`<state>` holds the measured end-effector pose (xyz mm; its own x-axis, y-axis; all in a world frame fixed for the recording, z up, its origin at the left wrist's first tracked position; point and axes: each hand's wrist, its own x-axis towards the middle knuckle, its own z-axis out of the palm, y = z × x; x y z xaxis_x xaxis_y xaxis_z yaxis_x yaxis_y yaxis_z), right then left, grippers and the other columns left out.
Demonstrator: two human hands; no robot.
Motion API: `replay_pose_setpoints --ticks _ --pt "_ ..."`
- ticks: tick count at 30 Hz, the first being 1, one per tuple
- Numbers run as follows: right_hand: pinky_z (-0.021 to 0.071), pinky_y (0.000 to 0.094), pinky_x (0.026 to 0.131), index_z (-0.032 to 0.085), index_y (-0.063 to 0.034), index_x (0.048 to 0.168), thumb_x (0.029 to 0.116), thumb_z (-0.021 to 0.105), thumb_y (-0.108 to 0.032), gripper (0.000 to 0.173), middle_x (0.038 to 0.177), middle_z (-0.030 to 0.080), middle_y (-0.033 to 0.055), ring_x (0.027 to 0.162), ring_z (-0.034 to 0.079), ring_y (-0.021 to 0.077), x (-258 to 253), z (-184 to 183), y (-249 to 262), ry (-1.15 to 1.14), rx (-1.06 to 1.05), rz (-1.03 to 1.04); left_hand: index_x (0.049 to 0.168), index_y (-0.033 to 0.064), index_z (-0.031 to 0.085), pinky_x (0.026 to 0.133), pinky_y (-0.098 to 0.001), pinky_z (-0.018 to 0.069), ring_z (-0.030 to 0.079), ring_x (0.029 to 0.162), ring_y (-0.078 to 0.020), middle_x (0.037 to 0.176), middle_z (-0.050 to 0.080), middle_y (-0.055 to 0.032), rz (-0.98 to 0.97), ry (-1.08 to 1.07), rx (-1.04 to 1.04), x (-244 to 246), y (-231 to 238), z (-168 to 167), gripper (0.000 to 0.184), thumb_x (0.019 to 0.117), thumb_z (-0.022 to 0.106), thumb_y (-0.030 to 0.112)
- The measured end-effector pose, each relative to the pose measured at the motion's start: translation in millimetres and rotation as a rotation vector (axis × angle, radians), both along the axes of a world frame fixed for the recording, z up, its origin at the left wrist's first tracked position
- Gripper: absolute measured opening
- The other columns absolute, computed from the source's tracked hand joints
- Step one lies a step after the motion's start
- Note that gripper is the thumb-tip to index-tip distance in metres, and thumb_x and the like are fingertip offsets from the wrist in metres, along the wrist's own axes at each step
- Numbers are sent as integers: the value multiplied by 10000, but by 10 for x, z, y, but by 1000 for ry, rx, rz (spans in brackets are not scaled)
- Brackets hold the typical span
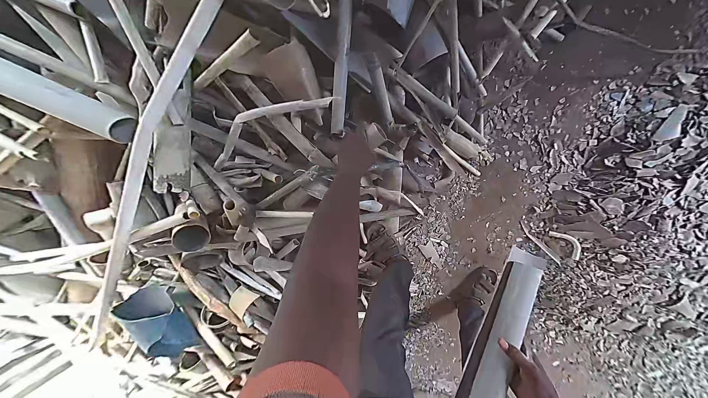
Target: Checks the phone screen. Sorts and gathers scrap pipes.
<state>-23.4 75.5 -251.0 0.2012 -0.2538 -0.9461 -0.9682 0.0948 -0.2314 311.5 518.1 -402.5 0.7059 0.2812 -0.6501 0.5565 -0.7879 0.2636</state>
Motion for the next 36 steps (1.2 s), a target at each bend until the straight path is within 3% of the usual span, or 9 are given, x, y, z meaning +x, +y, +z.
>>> replay_pose_setpoints --ticks 8,12,14,16,21,25,28,33,36 --pt "628 373 786 376 -67 1484 816 723 -261 778 1164 676 100 945 713 168 511 253 210 -42 120 194 1298 17 617 1020 -576 498 664 1153 -330 1210 687 -214 334 -417 27 -1453 972 1657 615 781 869 237" --pt "625 390 808 393 -33 1469 912 684 -175 644 1168 676 141 963 712 205 824 480 191 -76 157 317 1320 -23 591 1096 -364 493 638 1211 -155 1274 674 -142 443 -796 -17 -2367 467 2352 678 770 891 238" --pt "625 414 829 396 -14 1456 935 686 -182 619 1162 680 162 973 716 232 887 605 75 -85 169 368 1325 7 582 1148 -411 476 593 1303 -186 1329 654 -98 253 -1033 -133 -2762 74 2562 606 832 853 230" --pt "617 426 863 379 -12 1481 947 688 -223 652 1181 678 169 1000 711 240 909 690 -117 -99 208 386 1324 115 612 1178 -495 432 531 1381 -256 1384 635 -48 109 -1133 -253 -3071 -467 2703 491 889 791 255" --pt "604 371 864 369 -44 1493 997 629 -193 579 1174 667 140 997 696 192 986 735 -365 -167 328 290 1318 277 638 1236 -444 334 471 1431 -139 1423 609 104 -105 -1199 -526 -3536 -2206 3084 276 1063 560 207" --pt "593 383 841 491 -43 1361 1063 485 -289 387 1070 697 100 960 693 178 965 717 -641 -232 472 163 1287 268 625 1259 -482 259 437 1456 -185 1449 587 56 -382 -1080 -637 -3849 -3238 2984 242 1086 495 231" --pt "606 392 855 516 -38 1275 959 577 -402 486 1019 728 59 947 712 161 908 761 -837 -330 636 72 1309 276 634 1269 -483 243 391 1495 -225 1504 552 7 -570 -869 -760 -3913 -3513 2852 269 1089 482 246" --pt "619 324 781 638 -124 1085 741 811 -538 566 908 752 -5 854 723 101 867 705 -1031 -349 620 23 1155 146 740 1276 -531 219 372 1511 -293 1482 583 -69 -858 -629 -908 -3810 -3565 2877 400 877 772 432" --pt "612 308 813 637 -115 1124 642 873 -614 733 933 753 -28 873 720 83 924 651 -1063 -342 596 179 1128 145 725 1239 -490 326 519 1404 -266 1343 666 -93 -580 -713 -788 -3923 -3548 2852 428 963 652 533"
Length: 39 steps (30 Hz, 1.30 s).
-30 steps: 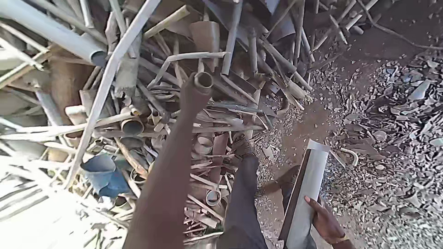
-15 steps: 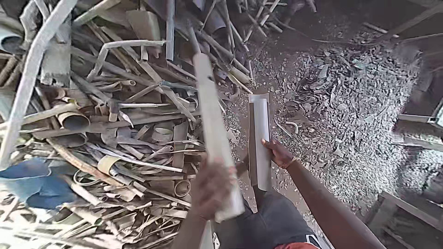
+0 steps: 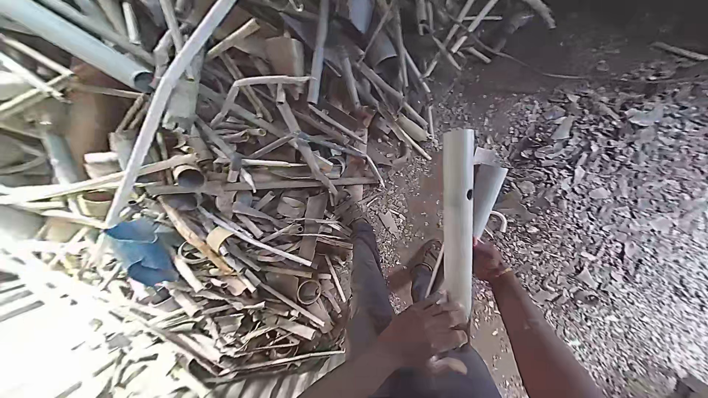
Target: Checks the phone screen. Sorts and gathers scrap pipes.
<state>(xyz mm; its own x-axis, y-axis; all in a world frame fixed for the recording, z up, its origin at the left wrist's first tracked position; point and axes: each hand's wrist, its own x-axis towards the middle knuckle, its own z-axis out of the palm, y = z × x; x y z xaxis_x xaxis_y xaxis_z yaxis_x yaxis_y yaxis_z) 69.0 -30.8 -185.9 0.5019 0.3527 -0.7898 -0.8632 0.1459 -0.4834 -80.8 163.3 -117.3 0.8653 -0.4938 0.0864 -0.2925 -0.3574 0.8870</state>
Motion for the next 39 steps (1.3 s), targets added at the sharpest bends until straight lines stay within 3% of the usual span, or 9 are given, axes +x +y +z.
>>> replay_pose_setpoints --ticks 4,11,16,20,24,28,31,34,39 --pt "617 275 780 583 -128 1208 508 943 -617 927 935 742 -68 846 712 46 41 65 155 -2 -60 200 1450 -66 463 1182 -478 409 469 1429 -323 1494 507 -253 838 419 -30 313 -80 -92 1016 790 767 644" --pt "608 279 817 544 -111 1242 460 859 -793 1084 975 729 -52 892 705 53 60 -170 729 138 -57 365 1589 -36 301 1238 -478 318 319 1522 -366 1637 282 -288 890 756 -99 679 237 -417 1023 843 755 496" --pt "569 203 826 531 -67 1242 1062 306 -306 374 990 690 -64 909 657 -20 176 -249 1346 -36 -227 230 1609 -18 261 1218 -520 332 360 1504 -360 1637 317 -250 733 775 29 830 711 -450 1031 901 647 626" --pt "579 177 835 534 -76 1242 1094 225 -411 479 972 723 -114 906 673 -55 431 -258 2010 -156 -307 58 1600 -85 177 1227 -450 343 350 1514 -333 1639 282 -282 861 756 -154 1056 948 -571 956 966 630 470" --pt "599 237 861 652 -219 1167 823 555 -804 686 999 762 -105 949 708 1 744 -488 2331 -139 -89 -88 1603 -66 199 1255 -464 287 284 1543 -334 1654 255 -270 757 731 -163 1382 1351 -759 960 967 610 525" --pt "562 280 946 485 28 1370 1054 404 -509 628 1191 700 43 1090 665 76 870 -1024 2125 -239 218 -15 1575 -92 270 1251 -492 297 303 1533 -355 1631 300 -285 623 626 -150 1643 1716 -904 1086 923 511 742" --pt "588 259 780 572 -38 1199 930 479 -681 703 908 716 7 823 688 67 1148 -846 2377 -10 4 -9 1551 -41 379 1214 -476 364 392 1488 -316 1596 398 -235 603 581 -84 1942 2149 -1127 950 943 528 675" --pt "623 360 776 498 -142 1499 698 646 -858 1085 994 741 56 825 721 163 1109 -1299 2081 -34 339 88 1549 62 429 1186 -515 393 408 1479 -317 1612 398 -171 640 591 234 2431 2809 -1594 751 966 673 468" --pt "631 390 714 535 -99 1425 734 631 -841 1019 1058 745 91 822 736 198 906 -1248 1838 -78 239 13 1564 -22 342 1155 -602 384 414 1441 -438 1576 378 -287 756 730 617 3678 3846 -2551 849 950 691 449"
